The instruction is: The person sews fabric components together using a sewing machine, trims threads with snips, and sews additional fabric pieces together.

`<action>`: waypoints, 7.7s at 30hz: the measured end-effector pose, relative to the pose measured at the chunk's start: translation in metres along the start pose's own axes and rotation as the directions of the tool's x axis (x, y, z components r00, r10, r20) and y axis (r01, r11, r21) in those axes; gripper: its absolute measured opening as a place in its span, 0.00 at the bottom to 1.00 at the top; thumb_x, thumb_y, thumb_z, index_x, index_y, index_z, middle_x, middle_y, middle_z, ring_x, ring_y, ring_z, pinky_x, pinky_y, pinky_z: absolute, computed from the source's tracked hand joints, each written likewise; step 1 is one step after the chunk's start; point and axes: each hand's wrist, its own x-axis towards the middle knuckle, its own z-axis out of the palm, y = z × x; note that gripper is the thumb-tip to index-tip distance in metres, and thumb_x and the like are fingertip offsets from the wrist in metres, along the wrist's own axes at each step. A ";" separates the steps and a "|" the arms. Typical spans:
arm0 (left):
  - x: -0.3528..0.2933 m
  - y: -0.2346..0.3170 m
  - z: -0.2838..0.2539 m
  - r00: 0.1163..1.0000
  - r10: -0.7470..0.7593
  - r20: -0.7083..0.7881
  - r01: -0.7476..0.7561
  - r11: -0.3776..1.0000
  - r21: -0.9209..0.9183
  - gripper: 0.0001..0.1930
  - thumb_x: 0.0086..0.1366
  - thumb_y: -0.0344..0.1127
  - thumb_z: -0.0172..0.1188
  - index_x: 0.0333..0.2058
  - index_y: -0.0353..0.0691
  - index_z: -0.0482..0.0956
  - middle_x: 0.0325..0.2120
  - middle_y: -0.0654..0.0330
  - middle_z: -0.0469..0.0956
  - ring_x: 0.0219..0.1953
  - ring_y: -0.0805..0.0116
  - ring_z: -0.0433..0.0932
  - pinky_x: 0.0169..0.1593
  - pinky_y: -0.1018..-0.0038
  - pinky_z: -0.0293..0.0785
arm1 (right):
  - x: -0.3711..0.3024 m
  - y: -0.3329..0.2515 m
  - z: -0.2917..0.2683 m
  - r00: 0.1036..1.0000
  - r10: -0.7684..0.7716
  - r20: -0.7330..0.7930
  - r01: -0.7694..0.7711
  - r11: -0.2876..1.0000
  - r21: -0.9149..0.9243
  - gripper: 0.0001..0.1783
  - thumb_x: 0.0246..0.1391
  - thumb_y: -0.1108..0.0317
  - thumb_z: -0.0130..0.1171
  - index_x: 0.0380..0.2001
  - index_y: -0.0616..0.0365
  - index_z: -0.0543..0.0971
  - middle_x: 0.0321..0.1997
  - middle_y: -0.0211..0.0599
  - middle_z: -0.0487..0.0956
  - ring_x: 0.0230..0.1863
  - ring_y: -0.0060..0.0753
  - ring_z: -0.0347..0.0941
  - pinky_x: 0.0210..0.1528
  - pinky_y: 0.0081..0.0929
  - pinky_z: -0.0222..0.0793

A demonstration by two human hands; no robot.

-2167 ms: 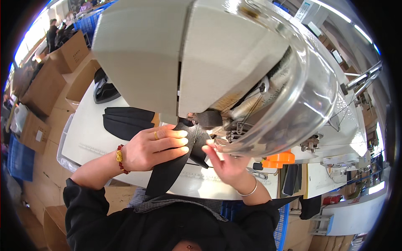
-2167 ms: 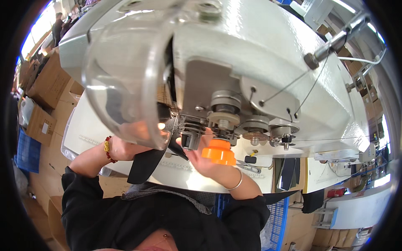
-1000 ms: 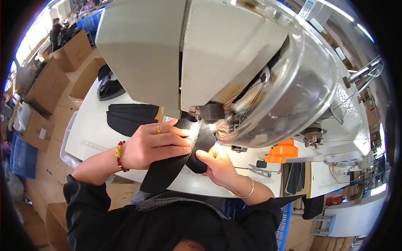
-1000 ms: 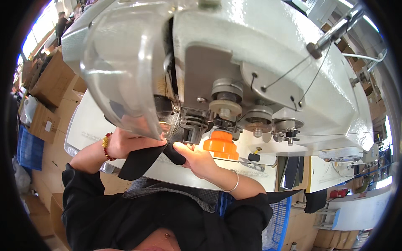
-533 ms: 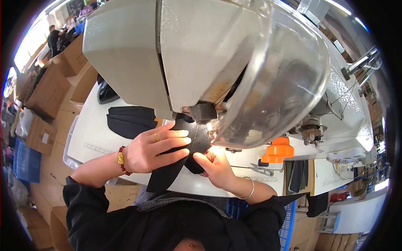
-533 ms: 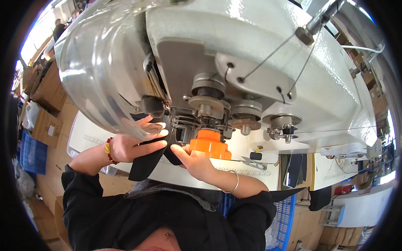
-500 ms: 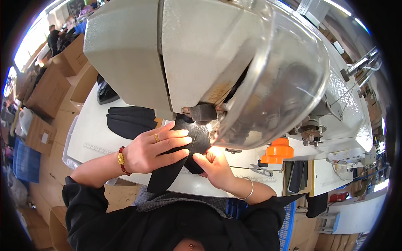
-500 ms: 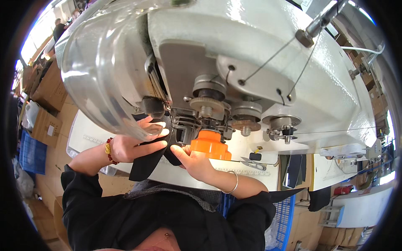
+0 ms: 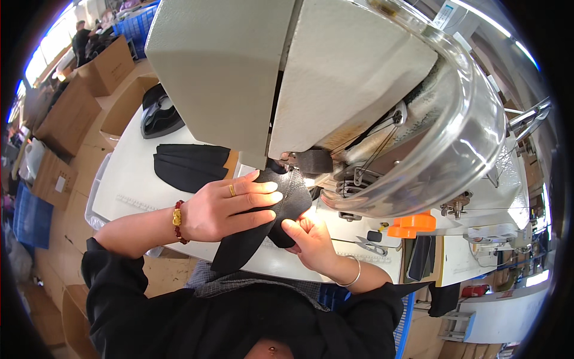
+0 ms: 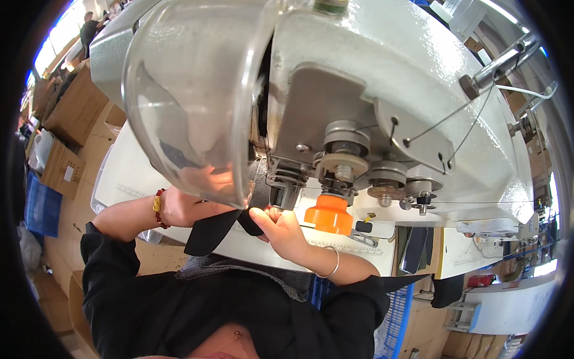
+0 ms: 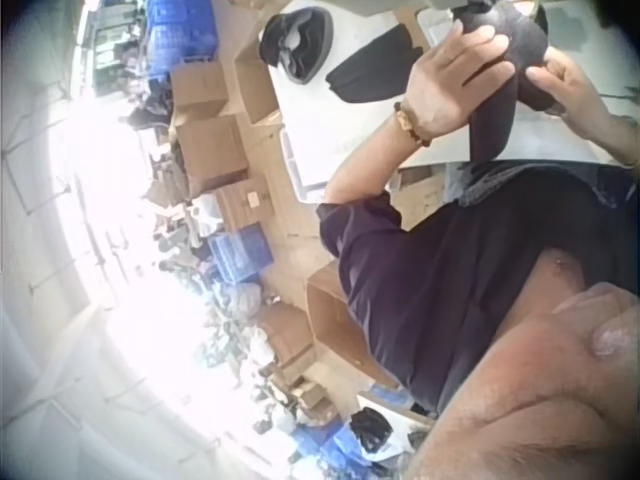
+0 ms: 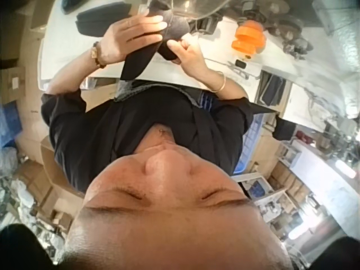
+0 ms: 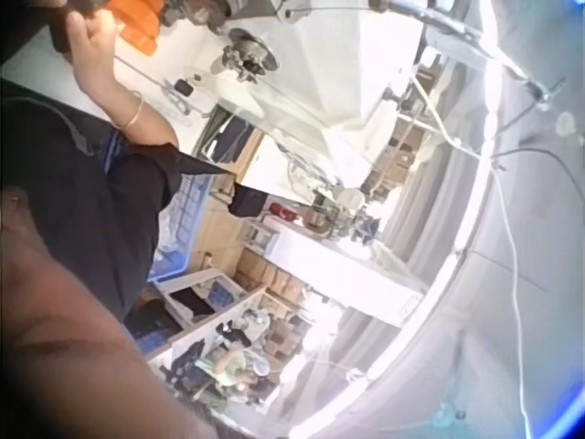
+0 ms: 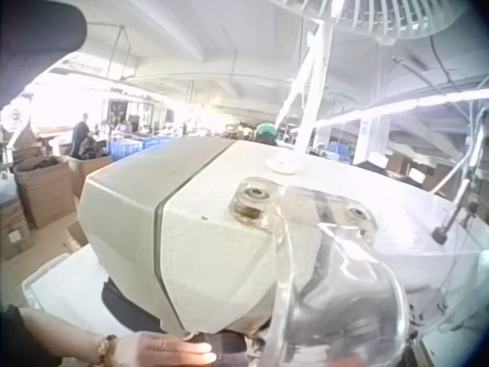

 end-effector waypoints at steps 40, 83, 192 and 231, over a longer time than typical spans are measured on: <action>-0.001 -0.001 0.001 0.983 0.081 -0.162 -0.071 0.995 0.068 0.10 0.49 0.31 0.62 0.31 0.39 0.75 0.43 0.57 0.78 0.51 0.59 0.78 0.59 0.59 0.75 | -0.004 -0.008 0.003 0.421 -0.682 0.598 0.617 -0.268 -0.740 0.19 0.34 0.82 0.61 0.33 0.51 0.71 0.47 0.35 0.81 0.38 0.36 0.64 0.44 0.31 0.59; 0.018 -0.001 -0.025 0.993 -0.083 -0.087 0.064 0.977 -0.201 0.17 0.54 0.31 0.57 0.44 0.35 0.80 0.44 0.55 0.79 0.48 0.55 0.80 0.48 0.66 0.80 | 0.015 -0.008 -0.015 0.984 0.096 -0.148 -0.128 0.967 -0.220 0.08 0.59 0.69 0.60 0.39 0.59 0.75 0.26 0.24 0.73 0.23 0.09 0.64 0.19 0.11 0.56; 0.016 -0.025 0.015 0.823 -0.415 -0.387 0.151 0.818 -0.555 0.08 0.52 0.28 0.73 0.31 0.37 0.83 0.33 0.58 0.83 0.33 0.64 0.82 0.36 0.73 0.76 | 0.010 -0.003 -0.033 0.834 -0.535 0.136 0.453 0.522 -0.723 0.17 0.61 0.70 0.52 0.51 0.64 0.74 0.49 0.49 0.76 0.47 0.45 0.76 0.50 0.37 0.71; -0.021 -0.061 0.068 0.944 -0.208 -0.255 0.148 0.960 -0.237 0.19 0.40 0.25 0.67 0.36 0.42 0.85 0.32 0.57 0.79 0.34 0.55 0.79 0.37 0.64 0.75 | 0.047 0.001 -0.064 0.941 -0.285 0.184 0.332 0.885 -0.327 0.19 0.64 0.74 0.48 0.57 0.67 0.72 0.59 0.49 0.74 0.54 0.48 0.74 0.54 0.34 0.71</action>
